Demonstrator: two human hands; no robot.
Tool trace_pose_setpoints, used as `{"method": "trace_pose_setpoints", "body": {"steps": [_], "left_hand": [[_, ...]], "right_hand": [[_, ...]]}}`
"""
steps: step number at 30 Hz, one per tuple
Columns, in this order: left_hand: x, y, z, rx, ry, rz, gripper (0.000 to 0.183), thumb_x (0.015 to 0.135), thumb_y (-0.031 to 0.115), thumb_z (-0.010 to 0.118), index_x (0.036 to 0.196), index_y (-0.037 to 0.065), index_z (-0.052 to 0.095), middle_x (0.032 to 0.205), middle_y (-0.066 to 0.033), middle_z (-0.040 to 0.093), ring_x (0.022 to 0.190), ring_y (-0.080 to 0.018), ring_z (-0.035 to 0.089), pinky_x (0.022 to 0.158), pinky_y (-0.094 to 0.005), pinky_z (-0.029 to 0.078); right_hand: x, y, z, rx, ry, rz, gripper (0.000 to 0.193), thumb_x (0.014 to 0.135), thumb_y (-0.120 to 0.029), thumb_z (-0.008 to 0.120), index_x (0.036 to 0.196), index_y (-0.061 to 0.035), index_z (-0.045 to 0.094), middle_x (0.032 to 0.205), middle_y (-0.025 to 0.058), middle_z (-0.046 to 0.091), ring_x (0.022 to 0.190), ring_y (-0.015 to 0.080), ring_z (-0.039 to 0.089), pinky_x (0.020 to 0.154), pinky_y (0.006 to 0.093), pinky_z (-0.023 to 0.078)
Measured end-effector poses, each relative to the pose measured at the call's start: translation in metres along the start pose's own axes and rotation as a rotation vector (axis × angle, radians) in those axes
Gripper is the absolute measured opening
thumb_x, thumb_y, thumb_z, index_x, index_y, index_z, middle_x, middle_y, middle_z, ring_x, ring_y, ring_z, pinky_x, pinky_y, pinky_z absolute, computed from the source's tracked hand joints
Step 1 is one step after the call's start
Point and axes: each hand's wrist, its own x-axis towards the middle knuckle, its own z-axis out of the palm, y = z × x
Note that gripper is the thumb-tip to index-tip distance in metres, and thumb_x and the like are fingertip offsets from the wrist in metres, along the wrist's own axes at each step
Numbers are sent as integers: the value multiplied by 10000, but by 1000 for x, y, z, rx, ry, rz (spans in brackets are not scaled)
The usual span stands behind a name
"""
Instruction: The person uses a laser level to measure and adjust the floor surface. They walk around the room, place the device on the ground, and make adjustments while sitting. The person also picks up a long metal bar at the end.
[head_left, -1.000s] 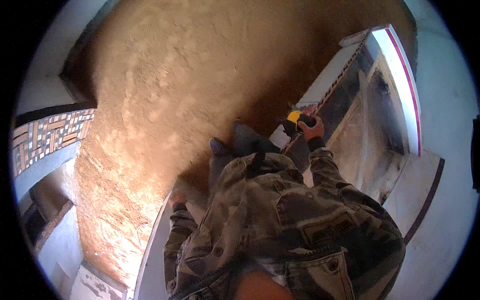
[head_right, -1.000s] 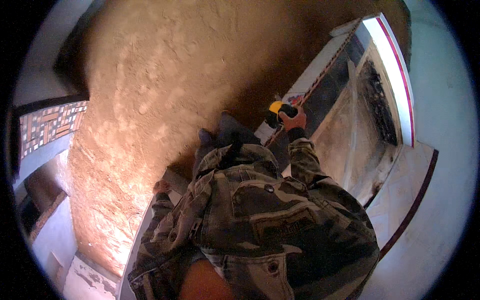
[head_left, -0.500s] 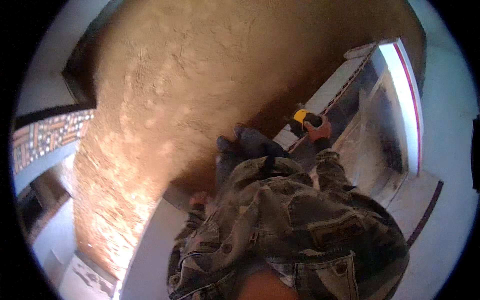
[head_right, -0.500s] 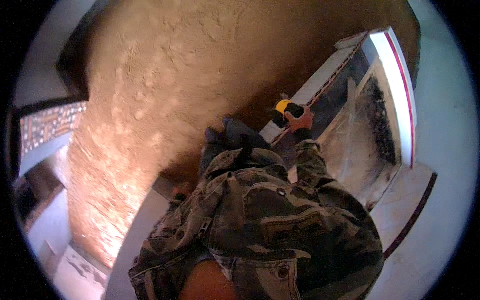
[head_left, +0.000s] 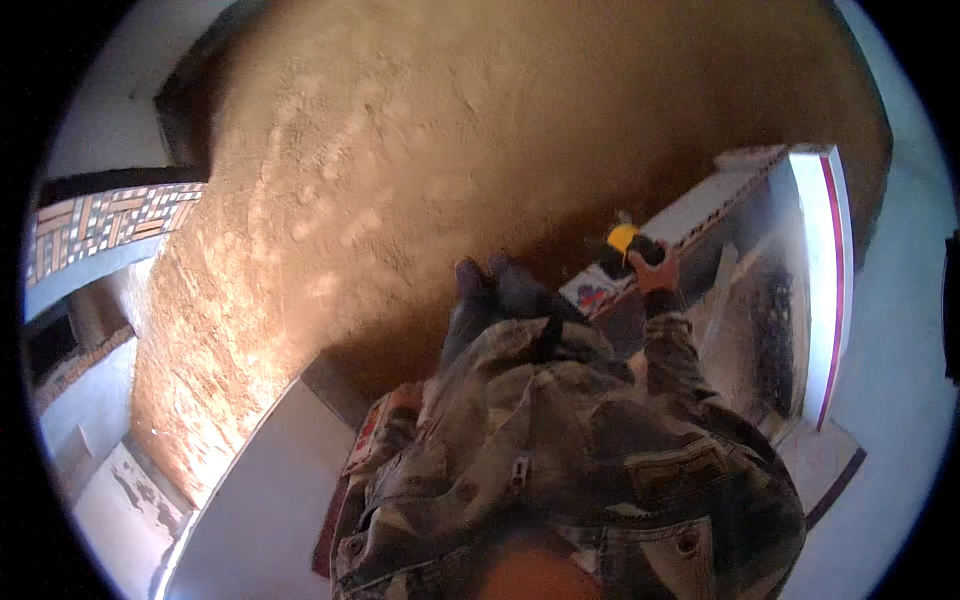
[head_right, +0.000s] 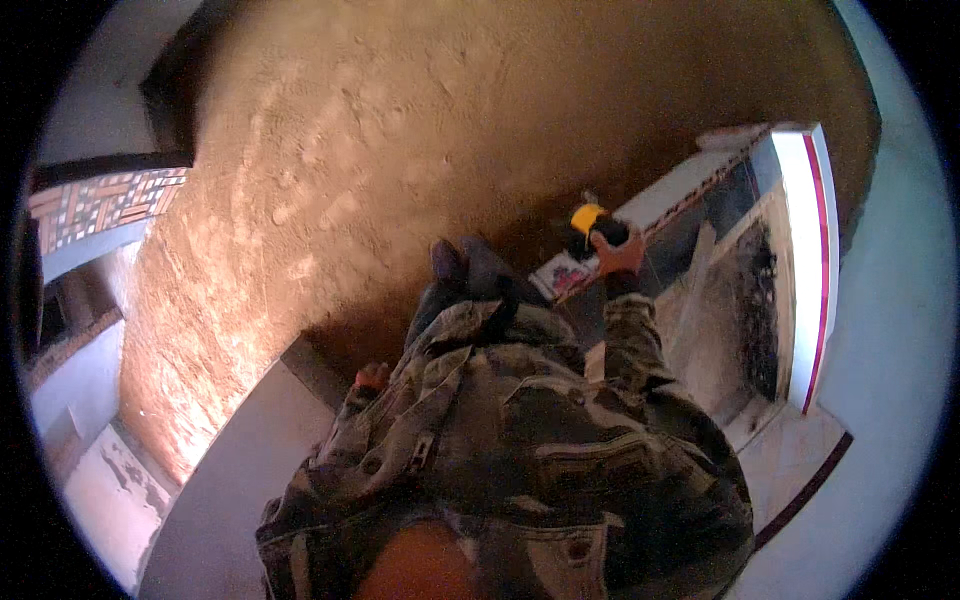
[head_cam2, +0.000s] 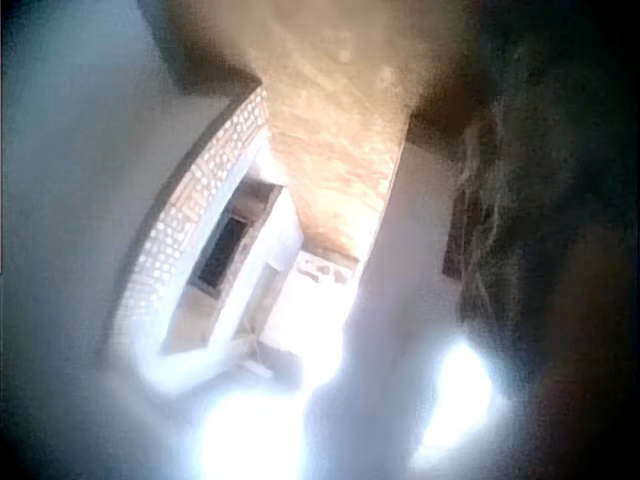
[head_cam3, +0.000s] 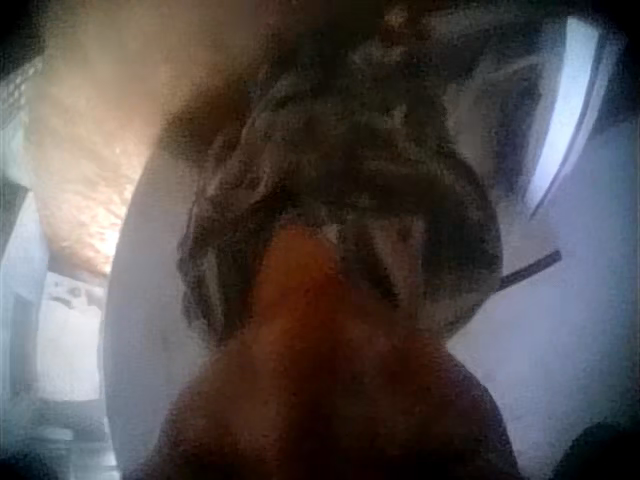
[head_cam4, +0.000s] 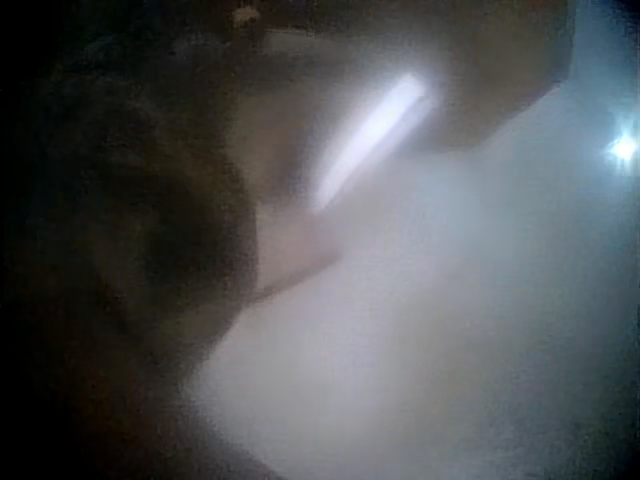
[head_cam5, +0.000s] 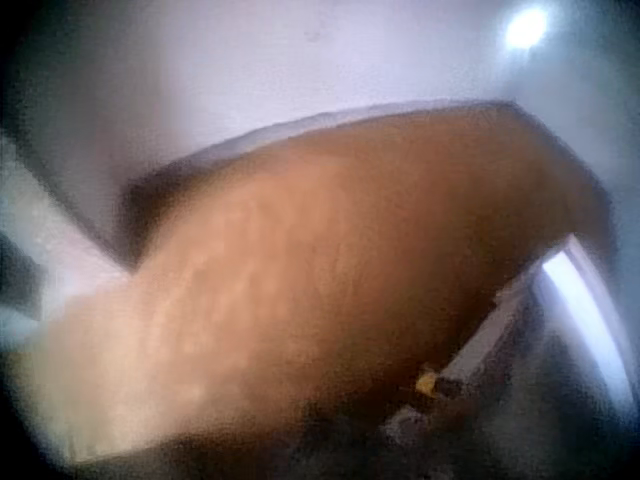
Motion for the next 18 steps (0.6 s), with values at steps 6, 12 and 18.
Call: {"method": "trace_pose_setpoints", "body": {"steps": [6, 12, 18], "left_hand": [[31, 67, -86, -921, -40, -601, 364, 970, 419, 621, 1058, 71, 684, 862, -120, 702, 674, -277, 649, 605, -449, 530], [17, 115, -46, -347, -137, -381, 343, 964, 402, 587, 1033, 77, 677, 941, -103, 711, 771, -276, 661, 675, -460, 526], [44, 159, -43, -372, -159, -434, 318, 914, 401, 630, 970, 92, 681, 987, -120, 702, 847, -294, 669, 718, -470, 527]], "right_hand": [[30, 33, -23, -72, 52, 28, 910, 714, -603, 826, 1340, -6, 545, 1287, 258, 590, 1166, 431, 578, 947, 582, 497], [88, 34, -48, -35, -75, 5, 942, 723, -643, 789, 1404, -66, 490, 1323, 254, 546, 1180, 457, 547, 916, 636, 490], [122, 56, -70, -57, 46, -28, 908, 702, -648, 803, 1354, -75, 535, 1309, 228, 558, 1156, 437, 568, 890, 615, 515]]}}
